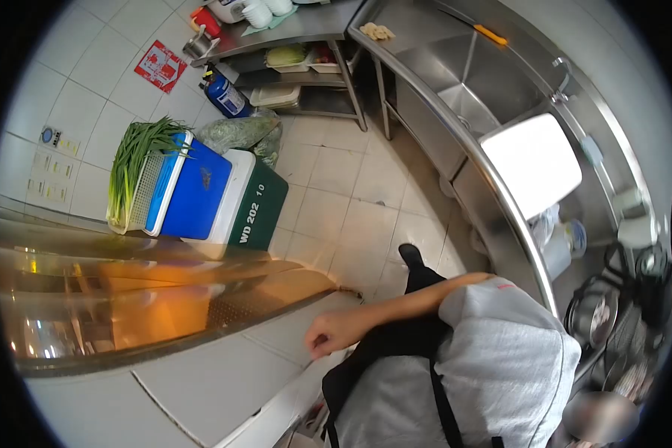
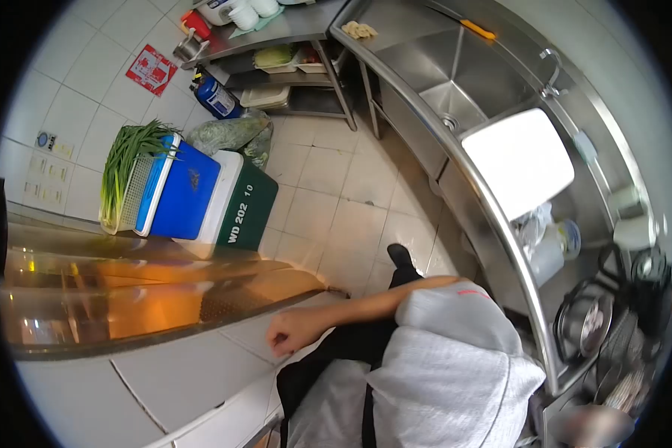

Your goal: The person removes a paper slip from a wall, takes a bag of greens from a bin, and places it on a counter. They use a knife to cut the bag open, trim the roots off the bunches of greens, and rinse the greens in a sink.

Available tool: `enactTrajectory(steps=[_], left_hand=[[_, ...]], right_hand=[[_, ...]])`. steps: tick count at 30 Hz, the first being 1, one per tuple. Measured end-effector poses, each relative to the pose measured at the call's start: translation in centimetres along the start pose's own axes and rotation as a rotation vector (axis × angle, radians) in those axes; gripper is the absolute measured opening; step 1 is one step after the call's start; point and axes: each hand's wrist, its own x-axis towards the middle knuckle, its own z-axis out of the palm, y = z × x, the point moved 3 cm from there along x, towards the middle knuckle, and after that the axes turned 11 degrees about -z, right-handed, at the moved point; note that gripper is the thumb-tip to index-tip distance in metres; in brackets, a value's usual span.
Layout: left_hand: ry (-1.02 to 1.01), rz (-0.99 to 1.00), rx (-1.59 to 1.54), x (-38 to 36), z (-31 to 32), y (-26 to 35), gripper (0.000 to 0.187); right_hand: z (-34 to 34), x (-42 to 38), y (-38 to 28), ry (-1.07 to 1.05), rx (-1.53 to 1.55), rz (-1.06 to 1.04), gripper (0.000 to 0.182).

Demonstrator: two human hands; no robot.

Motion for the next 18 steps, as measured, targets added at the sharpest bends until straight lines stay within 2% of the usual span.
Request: enactTrajectory(steps=[2, 5, 8, 12, 14, 16, 18], left_hand=[[-0.087, -0.156, -0.03, 0.8, 3.2, -2.0, 0.017], [-0.176, -0.434, -0.074, 0.1, 7.2, -5.4, 0.018], [-0.23, -0.712, -0.119, -3.1, 10.1, -8.5, 0.02], [-0.268, -1.014, -0.2, -7.6, 13.3, -10.7, 0.022], [-0.283, -1.107, -0.236, -8.6, 15.5, -10.8, 0.023], [-0.292, -1.148, -0.263, -8.0, 17.5, -11.2, 0.024], [-0.286, -1.149, -0.289, -6.1, 19.4, -11.6, 0.025]], right_hand=[[-4.5, -2.8, 1.0, 0.108, -0.018, 0.114, 0.018], [-10.8, -5.5, 0.5, 0.133, -0.045, 0.169, 0.018], [-16.6, -7.3, 2.1, 0.133, -0.335, 0.164, 0.017], [-24.8, -6.6, -0.8, 0.129, -0.376, 0.255, 0.019], [-29.0, -6.0, -1.0, 0.08, -0.277, 0.338, 0.022], [-34.5, -5.4, -1.1, 0.202, -0.299, 0.322, 0.02], [-41.1, -5.9, -0.6, 0.431, -0.424, 0.233, 0.024]])
